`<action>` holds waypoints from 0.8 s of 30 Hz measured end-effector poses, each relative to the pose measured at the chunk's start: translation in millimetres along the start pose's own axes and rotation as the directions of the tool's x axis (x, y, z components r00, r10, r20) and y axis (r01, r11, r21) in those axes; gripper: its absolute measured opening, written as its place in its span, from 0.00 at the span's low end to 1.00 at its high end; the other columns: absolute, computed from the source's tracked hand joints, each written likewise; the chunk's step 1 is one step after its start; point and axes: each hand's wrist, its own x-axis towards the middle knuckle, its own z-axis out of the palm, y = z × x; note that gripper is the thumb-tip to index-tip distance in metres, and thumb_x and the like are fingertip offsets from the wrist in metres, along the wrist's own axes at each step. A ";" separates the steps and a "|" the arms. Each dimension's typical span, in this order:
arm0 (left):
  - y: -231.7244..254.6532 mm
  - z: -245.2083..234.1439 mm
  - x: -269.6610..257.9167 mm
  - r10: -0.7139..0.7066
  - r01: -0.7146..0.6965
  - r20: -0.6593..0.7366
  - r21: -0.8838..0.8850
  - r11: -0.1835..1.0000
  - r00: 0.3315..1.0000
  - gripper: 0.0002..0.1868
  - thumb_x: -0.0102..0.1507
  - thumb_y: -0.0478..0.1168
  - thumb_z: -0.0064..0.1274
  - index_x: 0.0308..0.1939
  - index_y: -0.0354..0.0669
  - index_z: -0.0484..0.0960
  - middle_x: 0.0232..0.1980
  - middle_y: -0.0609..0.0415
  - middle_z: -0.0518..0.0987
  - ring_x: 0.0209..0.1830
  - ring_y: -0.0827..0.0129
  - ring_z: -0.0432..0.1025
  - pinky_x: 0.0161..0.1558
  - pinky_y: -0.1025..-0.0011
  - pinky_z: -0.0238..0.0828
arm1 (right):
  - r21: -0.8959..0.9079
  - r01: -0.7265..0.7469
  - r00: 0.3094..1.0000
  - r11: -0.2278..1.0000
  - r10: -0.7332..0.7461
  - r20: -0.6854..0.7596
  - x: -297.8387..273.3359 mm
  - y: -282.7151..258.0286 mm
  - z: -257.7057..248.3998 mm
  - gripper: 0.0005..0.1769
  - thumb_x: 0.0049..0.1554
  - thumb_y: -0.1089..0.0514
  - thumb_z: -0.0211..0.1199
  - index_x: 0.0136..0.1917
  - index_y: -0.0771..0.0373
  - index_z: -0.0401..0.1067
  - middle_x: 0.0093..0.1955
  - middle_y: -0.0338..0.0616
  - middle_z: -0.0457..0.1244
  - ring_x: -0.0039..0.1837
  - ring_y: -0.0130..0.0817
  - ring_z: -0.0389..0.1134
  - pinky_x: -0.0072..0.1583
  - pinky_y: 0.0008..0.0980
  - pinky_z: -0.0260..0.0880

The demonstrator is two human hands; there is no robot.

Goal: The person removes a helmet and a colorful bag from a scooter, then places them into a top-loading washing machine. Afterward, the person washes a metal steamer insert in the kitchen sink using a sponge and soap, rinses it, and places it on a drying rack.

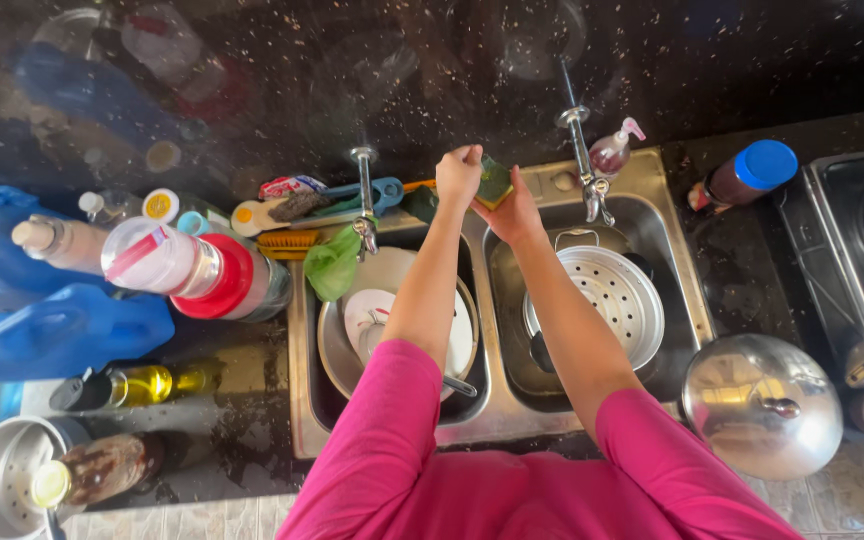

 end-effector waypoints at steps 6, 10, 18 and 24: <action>-6.1 0.7 -3.9 0.002 -0.003 0.008 0.055 0.999 1.000 0.18 0.67 0.53 0.53 0.50 0.47 0.86 0.43 0.40 0.85 0.47 0.47 0.79 0.49 0.59 0.75 | -0.062 -0.029 0.989 0.998 0.019 -0.147 -14.2 -5.9 -22.3 0.27 0.65 0.42 0.50 0.69 0.62 0.61 0.68 0.51 0.62 0.71 0.51 0.64 0.71 0.60 0.64; 20.6 0.1 -41.6 0.534 -0.423 -0.434 0.331 0.844 0.726 0.24 0.69 0.47 0.54 0.63 0.35 0.74 0.62 0.38 0.78 0.63 0.45 0.72 0.63 0.57 0.70 | -0.116 -0.026 0.983 0.993 0.005 -0.182 -46.2 -11.9 -82.0 0.19 0.64 0.52 0.58 0.64 0.63 0.65 0.61 0.51 0.66 0.64 0.49 0.68 0.66 0.57 0.67; 95.2 25.0 -143.7 0.649 -0.692 0.517 -0.142 0.708 0.558 0.25 0.61 0.37 0.56 0.64 0.54 0.79 0.51 0.54 0.84 0.46 0.61 0.81 0.48 0.64 0.77 | -0.074 0.091 0.996 0.993 -0.090 0.023 -85.3 -74.0 -171.6 0.17 0.69 0.45 0.56 0.52 0.61 0.70 0.38 0.46 0.66 0.37 0.42 0.67 0.34 0.41 0.67; 103.7 78.4 -138.3 0.591 -0.643 0.526 -0.104 0.759 0.611 0.13 0.63 0.37 0.54 0.50 0.52 0.86 0.46 0.57 0.86 0.45 0.62 0.81 0.48 0.65 0.77 | -0.240 0.086 0.943 0.967 -0.157 -0.293 -74.9 -100.7 -158.1 0.14 0.65 0.48 0.57 0.59 0.56 0.69 0.53 0.40 0.68 0.51 0.34 0.73 0.47 0.38 0.76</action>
